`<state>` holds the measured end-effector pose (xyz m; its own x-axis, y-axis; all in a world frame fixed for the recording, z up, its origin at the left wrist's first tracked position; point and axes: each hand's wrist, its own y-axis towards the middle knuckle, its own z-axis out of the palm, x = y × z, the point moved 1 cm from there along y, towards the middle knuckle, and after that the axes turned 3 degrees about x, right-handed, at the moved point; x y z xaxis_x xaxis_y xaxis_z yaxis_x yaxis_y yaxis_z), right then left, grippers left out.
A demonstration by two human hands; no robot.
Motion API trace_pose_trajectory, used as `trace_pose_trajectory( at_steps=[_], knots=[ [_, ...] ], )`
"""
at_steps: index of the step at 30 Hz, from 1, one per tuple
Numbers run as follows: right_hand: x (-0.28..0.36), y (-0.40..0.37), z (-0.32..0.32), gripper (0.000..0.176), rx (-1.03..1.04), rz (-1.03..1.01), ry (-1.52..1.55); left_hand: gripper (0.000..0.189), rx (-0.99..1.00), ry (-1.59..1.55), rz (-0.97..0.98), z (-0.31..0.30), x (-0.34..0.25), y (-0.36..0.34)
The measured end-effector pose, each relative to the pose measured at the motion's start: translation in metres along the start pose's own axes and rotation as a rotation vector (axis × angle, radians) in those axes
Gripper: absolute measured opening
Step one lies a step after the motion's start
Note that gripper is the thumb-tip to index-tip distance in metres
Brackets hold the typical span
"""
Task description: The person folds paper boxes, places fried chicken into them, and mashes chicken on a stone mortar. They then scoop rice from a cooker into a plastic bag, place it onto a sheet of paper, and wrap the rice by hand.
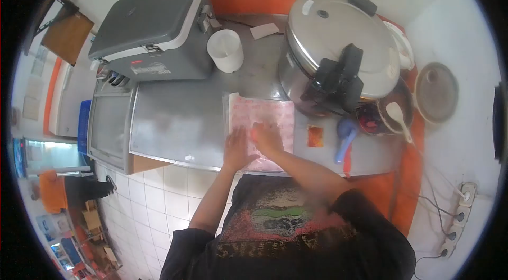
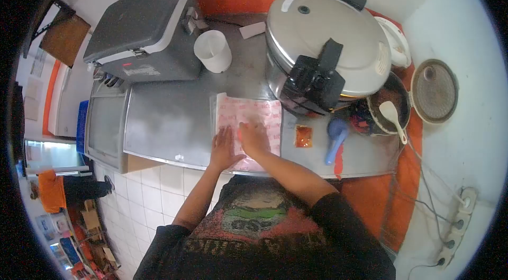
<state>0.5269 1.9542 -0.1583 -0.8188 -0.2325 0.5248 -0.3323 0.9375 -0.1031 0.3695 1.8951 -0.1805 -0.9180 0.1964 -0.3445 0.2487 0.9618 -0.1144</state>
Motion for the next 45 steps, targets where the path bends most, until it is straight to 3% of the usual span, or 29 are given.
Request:
trace_pose_trajectory(
  at_steps=[3,9,12,15,22,24,25,27,28,33,35,36,40,43,44,45],
  knots=[
    [0.010,0.001,-0.021,0.054,0.067,0.037,0.025,0.120,0.002,-0.055,-0.026,-0.003,0.002,0.000],
    [0.008,0.004,-0.042,0.064,-0.009,0.058,0.188,0.078,0.154,-0.109,-0.074,-0.020,0.022,0.025],
    [-0.007,-0.008,-0.073,0.072,-0.065,0.099,0.342,0.062,-0.107,-0.129,0.057,-0.018,0.034,0.055],
    [-0.049,-0.042,-0.099,0.074,-0.065,0.231,0.372,0.058,-0.298,0.025,0.269,-0.017,0.034,0.087],
    [-0.159,-0.142,-0.092,0.068,0.015,0.427,0.190,0.051,-0.082,-0.082,0.261,0.005,0.038,0.102],
    [-0.177,-0.151,-0.079,0.059,-0.155,0.376,0.083,0.049,0.050,-0.201,0.156,-0.017,0.026,0.103],
    [-0.181,-0.152,-0.076,0.054,-0.240,0.347,0.029,0.048,-0.031,-0.279,0.170,-0.015,0.025,0.110],
    [-0.165,-0.138,-0.088,0.046,-0.378,0.341,0.068,0.045,-0.189,-0.433,0.199,-0.005,0.028,0.127],
    [-0.154,-0.127,-0.092,0.042,-0.448,0.339,0.086,0.044,-0.145,-0.388,0.208,-0.002,0.029,0.135],
    [-0.099,-0.048,-0.086,0.041,-0.317,0.304,0.256,0.035,0.183,0.018,0.273,-0.020,0.023,0.168],
    [-0.087,-0.009,-0.062,0.042,-0.302,0.110,0.601,0.027,0.032,0.021,0.325,-0.040,0.018,0.167],
    [-0.067,0.008,-0.070,0.044,-0.292,0.028,0.522,0.023,-0.041,0.021,0.349,-0.046,0.017,0.166],
    [-0.043,0.044,-0.063,0.037,-0.349,-0.112,0.091,0.014,0.121,-0.214,0.441,-0.053,0.026,0.158],
    [-0.057,0.049,-0.062,0.018,-0.087,0.102,-0.150,0.010,0.092,-0.147,0.475,-0.072,0.012,0.123],
    [-0.064,0.047,-0.055,0.004,-0.092,0.131,-0.189,0.010,0.064,-0.099,0.482,-0.072,0.009,0.113],
    [-0.071,0.041,-0.047,0.005,-0.093,0.127,-0.218,0.011,0.037,-0.053,0.488,-0.073,0.007,0.103]
  ],
)
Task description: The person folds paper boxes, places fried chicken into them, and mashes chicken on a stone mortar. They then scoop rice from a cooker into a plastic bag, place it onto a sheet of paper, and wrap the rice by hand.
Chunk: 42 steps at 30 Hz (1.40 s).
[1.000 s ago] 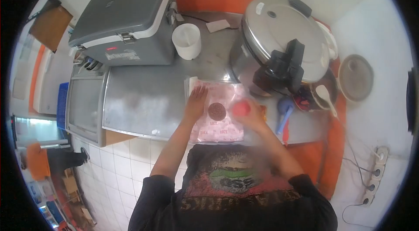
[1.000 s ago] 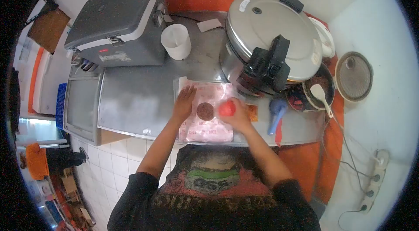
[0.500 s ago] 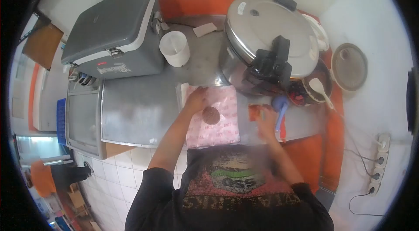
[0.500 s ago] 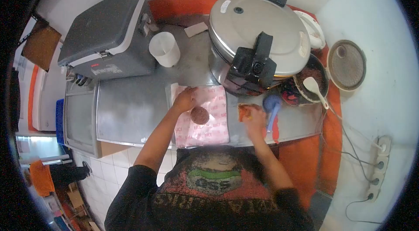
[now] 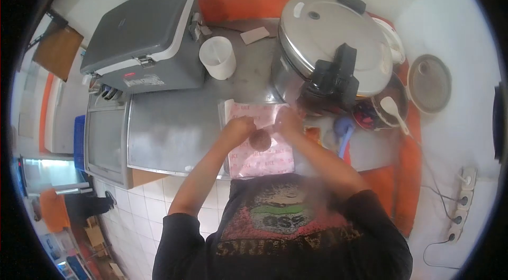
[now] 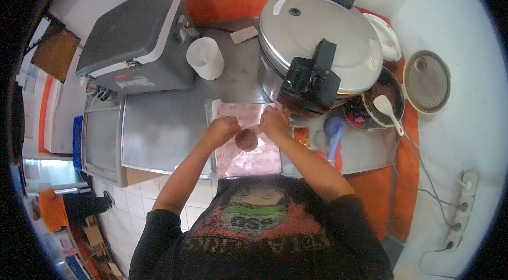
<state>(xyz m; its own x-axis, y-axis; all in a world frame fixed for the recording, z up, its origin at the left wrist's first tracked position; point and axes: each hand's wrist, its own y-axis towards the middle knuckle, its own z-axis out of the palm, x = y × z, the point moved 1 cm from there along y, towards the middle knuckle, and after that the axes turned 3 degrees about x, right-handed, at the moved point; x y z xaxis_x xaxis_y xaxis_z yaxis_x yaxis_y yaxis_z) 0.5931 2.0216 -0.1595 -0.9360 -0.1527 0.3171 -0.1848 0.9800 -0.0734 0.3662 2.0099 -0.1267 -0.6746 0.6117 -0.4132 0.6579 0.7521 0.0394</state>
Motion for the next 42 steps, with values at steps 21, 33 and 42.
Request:
trace_pose_trajectory(
  at_steps=[21,33,42],
  knots=[
    [0.022,-0.100,0.005,0.080,0.459,-0.322,0.062,0.017,-0.016,-0.280,-0.593,0.034,0.039,-0.049],
    [0.018,-0.108,0.002,0.069,0.310,-0.337,0.154,0.034,0.244,-1.507,-0.979,0.050,-0.041,-0.113],
    [0.020,-0.075,0.022,0.036,0.169,-0.288,0.009,0.018,-0.483,-0.460,-0.320,0.000,-0.067,-0.055]
  ],
)
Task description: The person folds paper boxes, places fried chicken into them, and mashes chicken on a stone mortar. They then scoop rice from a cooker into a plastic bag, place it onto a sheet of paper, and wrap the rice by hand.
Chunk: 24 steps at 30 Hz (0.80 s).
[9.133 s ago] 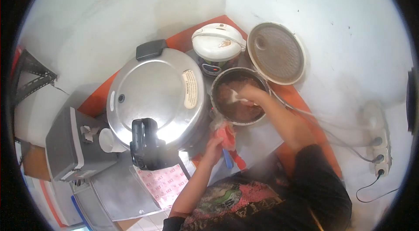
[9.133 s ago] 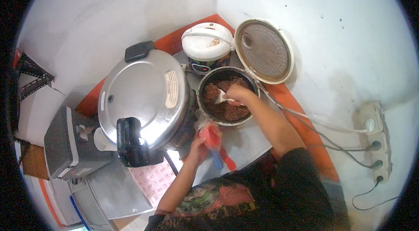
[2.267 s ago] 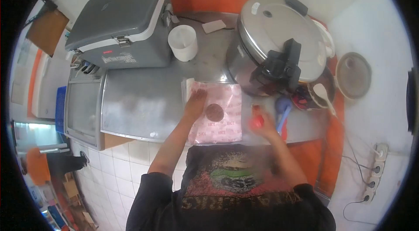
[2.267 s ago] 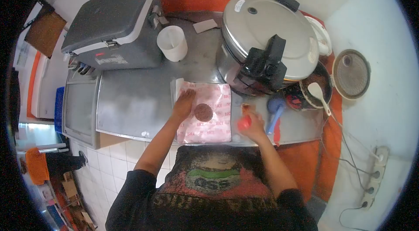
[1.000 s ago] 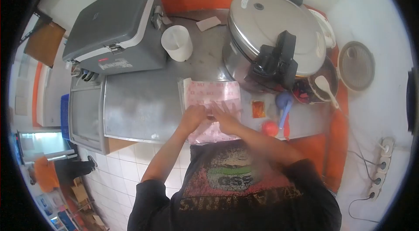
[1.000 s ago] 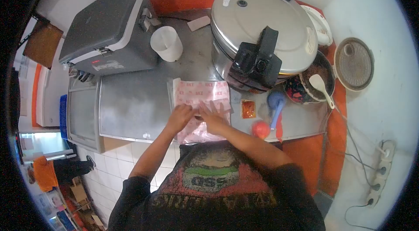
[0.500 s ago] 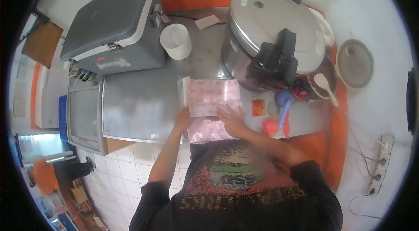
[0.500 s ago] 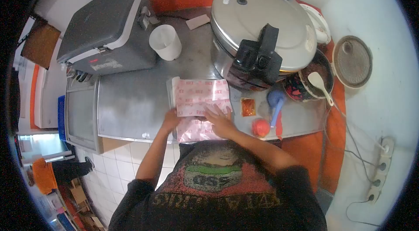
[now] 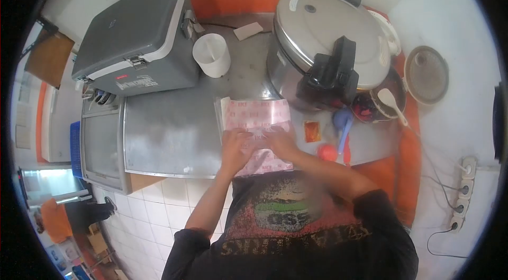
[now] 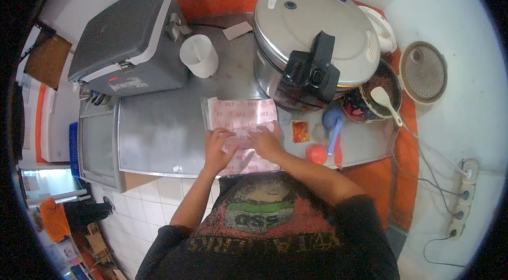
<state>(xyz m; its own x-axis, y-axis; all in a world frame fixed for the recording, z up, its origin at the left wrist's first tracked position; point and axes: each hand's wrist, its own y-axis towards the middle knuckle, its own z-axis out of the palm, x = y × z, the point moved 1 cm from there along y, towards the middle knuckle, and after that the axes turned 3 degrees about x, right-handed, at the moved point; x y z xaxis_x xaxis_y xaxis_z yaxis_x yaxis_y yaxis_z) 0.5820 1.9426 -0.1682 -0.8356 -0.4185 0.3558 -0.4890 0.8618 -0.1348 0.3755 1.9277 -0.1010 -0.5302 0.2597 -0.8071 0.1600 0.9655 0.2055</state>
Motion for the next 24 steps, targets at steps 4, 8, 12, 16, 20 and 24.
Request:
trace_pose_trajectory(
  at_steps=[4,8,12,16,20,24],
  knots=[
    [0.001,0.021,-0.030,0.031,0.131,-0.006,0.119,0.017,0.374,0.445,0.277,0.006,0.013,0.033],
    [-0.023,0.032,-0.035,0.022,0.187,0.078,0.298,0.013,0.603,0.447,0.063,0.020,0.042,0.045],
    [-0.043,0.027,-0.019,0.018,-0.008,0.171,0.402,0.014,0.473,0.354,-0.063,0.018,0.060,0.044],
    [-0.042,0.025,-0.001,0.013,-0.462,-0.060,0.117,0.014,0.221,0.293,0.073,0.010,0.067,0.043],
    [-0.025,0.025,0.007,0.012,-0.201,0.161,0.058,0.015,0.242,0.235,-0.181,0.019,0.070,0.032],
    [-0.024,0.027,0.023,0.013,-0.155,0.230,0.279,0.014,0.238,0.201,-0.428,0.036,0.077,0.020]
  ],
)
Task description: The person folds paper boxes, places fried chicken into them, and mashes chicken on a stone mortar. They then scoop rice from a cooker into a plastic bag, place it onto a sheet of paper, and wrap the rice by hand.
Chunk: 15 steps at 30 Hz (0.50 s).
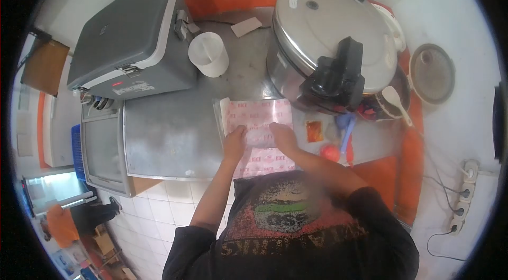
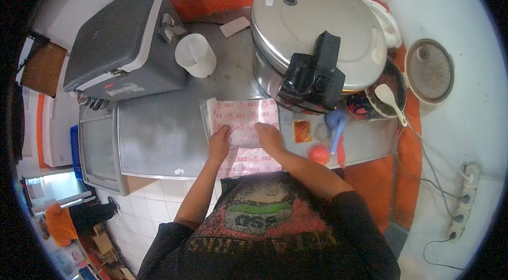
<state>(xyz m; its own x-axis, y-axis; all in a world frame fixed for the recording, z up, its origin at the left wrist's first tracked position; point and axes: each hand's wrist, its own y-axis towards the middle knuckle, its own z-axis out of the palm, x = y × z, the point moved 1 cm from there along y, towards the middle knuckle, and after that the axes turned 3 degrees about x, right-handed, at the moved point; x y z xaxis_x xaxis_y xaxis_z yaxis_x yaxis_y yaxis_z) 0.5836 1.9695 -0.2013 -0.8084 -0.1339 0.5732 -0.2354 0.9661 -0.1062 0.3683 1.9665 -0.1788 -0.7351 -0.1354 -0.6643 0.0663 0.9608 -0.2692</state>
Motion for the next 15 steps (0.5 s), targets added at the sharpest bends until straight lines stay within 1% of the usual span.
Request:
trace_pose_trajectory(
  at_steps=[1,3,4,6,8,10,13,15],
  knots=[
    [-0.001,0.000,0.002,0.014,-0.017,0.002,0.072,0.013,-0.067,-0.045,0.073,0.009,0.007,-0.001],
    [0.001,0.000,0.005,0.013,-0.030,-0.013,0.112,0.011,-0.203,-0.136,0.218,0.025,0.019,-0.003],
    [0.003,0.000,0.004,0.013,-0.038,-0.021,0.131,0.011,-0.204,-0.059,0.283,0.026,0.021,-0.004],
    [0.004,-0.004,0.000,0.012,-0.068,-0.086,0.071,0.011,-0.202,0.093,0.413,0.026,0.026,-0.007],
    [-0.002,-0.011,0.003,0.014,-0.071,-0.158,0.009,0.017,-0.228,0.223,0.459,0.021,0.025,-0.011],
    [-0.013,-0.020,0.006,0.022,-0.046,-0.243,-0.054,0.021,-0.227,0.318,0.481,0.016,0.025,-0.018],
    [-0.003,-0.046,-0.017,0.029,-0.131,-0.379,-0.121,0.025,-0.169,0.395,0.481,0.005,0.019,-0.032],
    [0.004,-0.054,-0.026,0.033,-0.123,-0.360,-0.149,0.027,-0.108,0.431,0.475,-0.007,0.005,-0.042]
  ],
)
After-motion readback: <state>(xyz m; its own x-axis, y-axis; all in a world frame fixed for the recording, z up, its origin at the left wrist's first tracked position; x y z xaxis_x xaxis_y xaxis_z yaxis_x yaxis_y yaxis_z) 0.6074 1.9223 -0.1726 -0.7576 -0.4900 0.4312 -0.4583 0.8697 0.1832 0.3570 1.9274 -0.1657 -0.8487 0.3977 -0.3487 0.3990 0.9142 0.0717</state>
